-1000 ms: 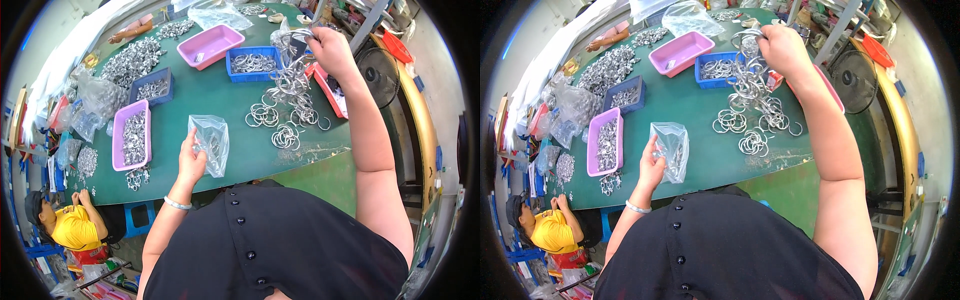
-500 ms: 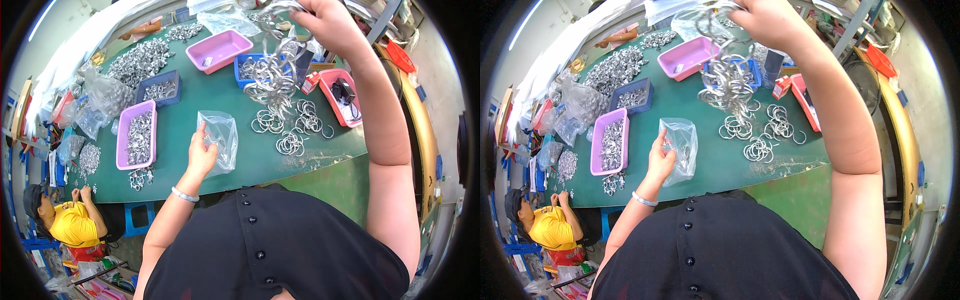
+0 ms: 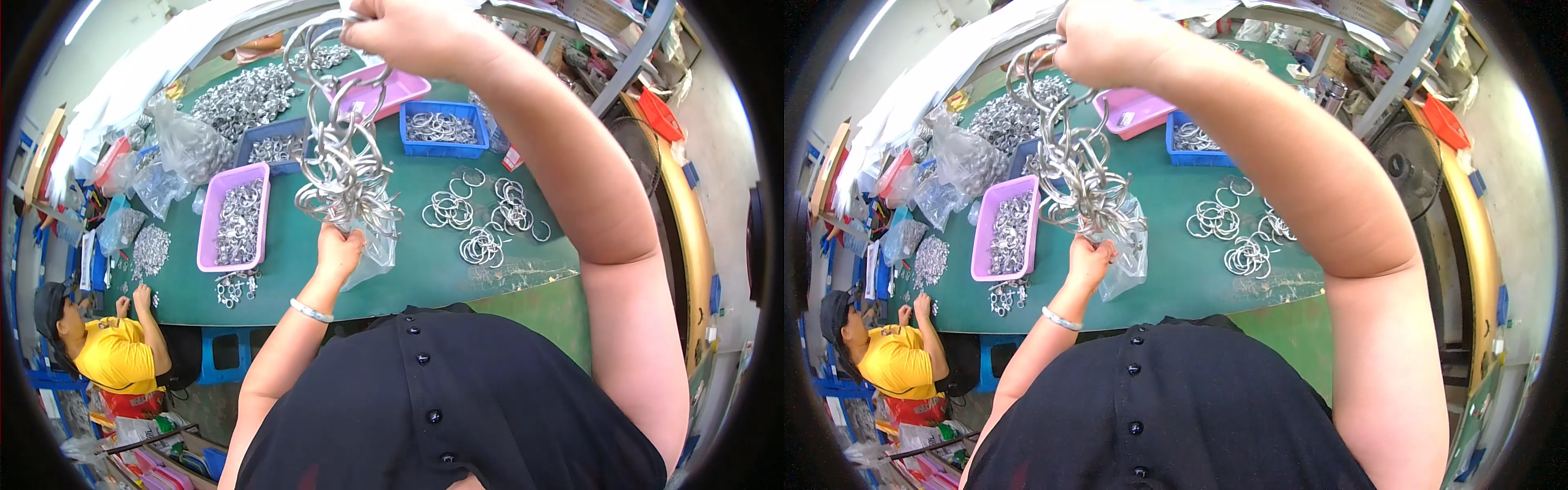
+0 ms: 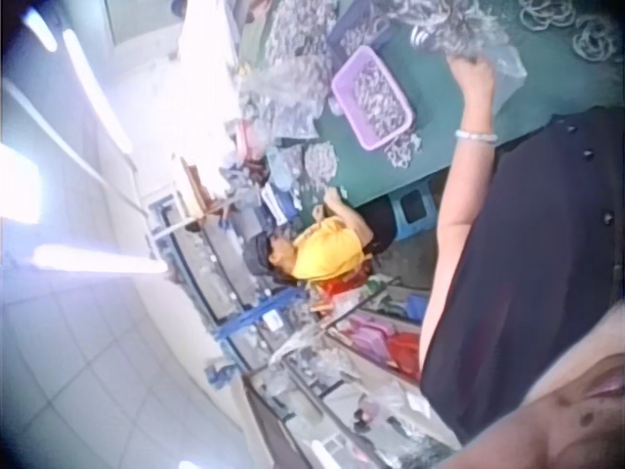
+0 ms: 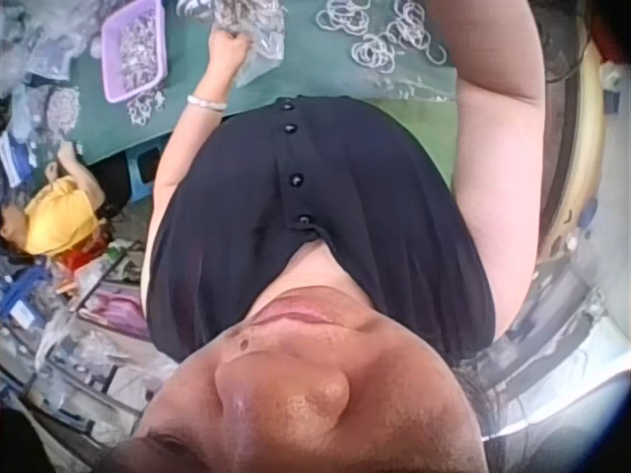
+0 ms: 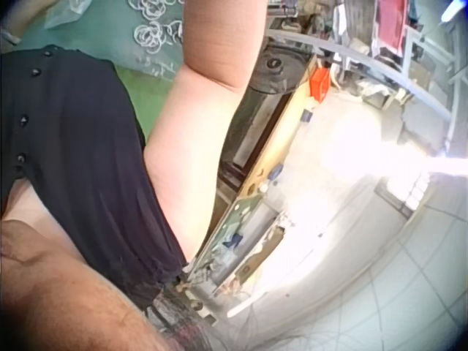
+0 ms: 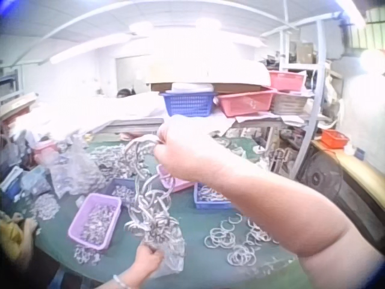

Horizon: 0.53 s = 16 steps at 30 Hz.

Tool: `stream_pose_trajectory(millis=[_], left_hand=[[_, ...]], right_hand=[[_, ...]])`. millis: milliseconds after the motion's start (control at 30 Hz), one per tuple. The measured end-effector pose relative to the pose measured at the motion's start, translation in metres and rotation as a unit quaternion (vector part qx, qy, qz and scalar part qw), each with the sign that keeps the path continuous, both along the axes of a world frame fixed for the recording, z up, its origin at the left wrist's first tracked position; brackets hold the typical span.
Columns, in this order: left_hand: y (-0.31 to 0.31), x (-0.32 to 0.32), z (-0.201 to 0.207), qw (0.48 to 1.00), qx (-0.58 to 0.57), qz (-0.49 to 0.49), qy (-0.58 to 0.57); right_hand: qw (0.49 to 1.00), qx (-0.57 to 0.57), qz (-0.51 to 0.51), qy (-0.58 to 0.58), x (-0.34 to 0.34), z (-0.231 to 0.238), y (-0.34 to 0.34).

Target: The person picks up metal rings from a table, groups them together by hand, and places them into a plastic bag. They then walk to a storage area and place the bag on a shelf.

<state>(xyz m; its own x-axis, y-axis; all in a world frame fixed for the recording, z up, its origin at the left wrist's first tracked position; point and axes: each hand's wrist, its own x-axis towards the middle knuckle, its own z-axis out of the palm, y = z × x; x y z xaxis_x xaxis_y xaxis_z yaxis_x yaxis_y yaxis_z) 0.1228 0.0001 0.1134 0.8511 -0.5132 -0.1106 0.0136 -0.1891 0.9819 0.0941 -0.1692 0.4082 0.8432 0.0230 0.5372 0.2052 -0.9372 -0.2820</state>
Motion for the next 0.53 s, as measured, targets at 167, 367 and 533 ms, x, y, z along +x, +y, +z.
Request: stream_pose_trajectory(millis=[167, 367, 533], left_hand=[[0.003, -0.004, -0.002, 0.996, -0.038, 0.077, 0.019], [0.001, -0.004, -0.003, 0.994, -0.066, 0.082, -0.003], [0.008, -0.002, -0.006, 0.99, -0.105, 0.087, 0.023]], right_hand=[[0.999, -0.002, 0.014, 0.041, 0.003, -0.003, 0.028], [0.998, -0.043, 0.031, -0.032, 0.032, -0.022, 0.035], [0.997, -0.077, 0.019, 0.005, 0.032, -0.04, 0.027]])
